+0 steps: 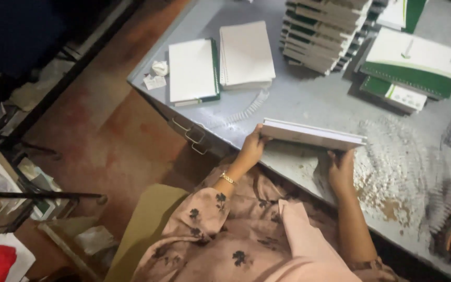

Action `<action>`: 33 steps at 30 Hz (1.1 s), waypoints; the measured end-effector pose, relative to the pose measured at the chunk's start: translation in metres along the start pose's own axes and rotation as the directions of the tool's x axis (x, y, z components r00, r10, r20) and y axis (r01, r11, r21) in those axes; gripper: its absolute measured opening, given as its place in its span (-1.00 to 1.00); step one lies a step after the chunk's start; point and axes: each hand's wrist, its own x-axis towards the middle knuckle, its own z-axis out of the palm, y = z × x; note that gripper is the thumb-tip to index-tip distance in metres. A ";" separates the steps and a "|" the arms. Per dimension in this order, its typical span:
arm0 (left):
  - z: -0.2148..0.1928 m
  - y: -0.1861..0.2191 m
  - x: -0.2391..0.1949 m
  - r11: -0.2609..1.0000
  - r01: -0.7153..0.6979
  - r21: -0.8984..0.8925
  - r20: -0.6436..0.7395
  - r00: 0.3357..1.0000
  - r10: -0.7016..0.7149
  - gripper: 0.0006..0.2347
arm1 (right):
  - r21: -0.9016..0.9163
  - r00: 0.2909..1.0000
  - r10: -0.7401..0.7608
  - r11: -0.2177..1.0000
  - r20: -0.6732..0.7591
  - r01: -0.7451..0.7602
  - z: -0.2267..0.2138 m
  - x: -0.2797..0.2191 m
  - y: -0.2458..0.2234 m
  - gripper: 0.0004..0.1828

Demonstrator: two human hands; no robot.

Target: Assembling notebooks by manually aligning covers with stacks of paper and stacking them for binding.

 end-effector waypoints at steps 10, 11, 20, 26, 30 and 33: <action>-0.070 0.063 0.010 0.896 0.407 -0.178 0.282 0.893 -0.349 -0.57 | 0.097 0.762 0.515 0.801 0.392 -0.591 -0.066 0.005 -0.149 -0.18; -0.083 0.078 0.013 0.794 0.527 -0.303 0.416 0.823 -0.388 -0.60 | -0.077 0.566 0.720 0.642 0.402 -0.763 -0.077 0.010 -0.179 -0.05; -0.075 0.060 0.001 0.382 0.793 -0.474 0.489 0.598 -0.635 -0.65 | 0.240 0.550 0.675 0.502 0.492 -0.831 -0.059 0.002 -0.084 -0.45; -0.077 0.056 -0.006 0.476 0.765 -0.433 0.553 0.643 -0.530 -0.55 | 0.192 0.496 0.695 0.471 0.520 -0.861 -0.066 -0.002 -0.129 0.05; -0.083 0.064 -0.011 0.675 0.686 -0.271 0.522 0.694 -0.496 -0.41 | -0.029 0.518 0.709 0.602 0.479 -0.798 -0.072 -0.007 -0.161 0.20; -0.072 0.046 -0.016 0.778 0.515 -0.359 0.552 0.790 -0.268 -0.49 | -0.075 0.581 0.697 0.664 0.421 -0.744 -0.075 -0.015 -0.200 0.12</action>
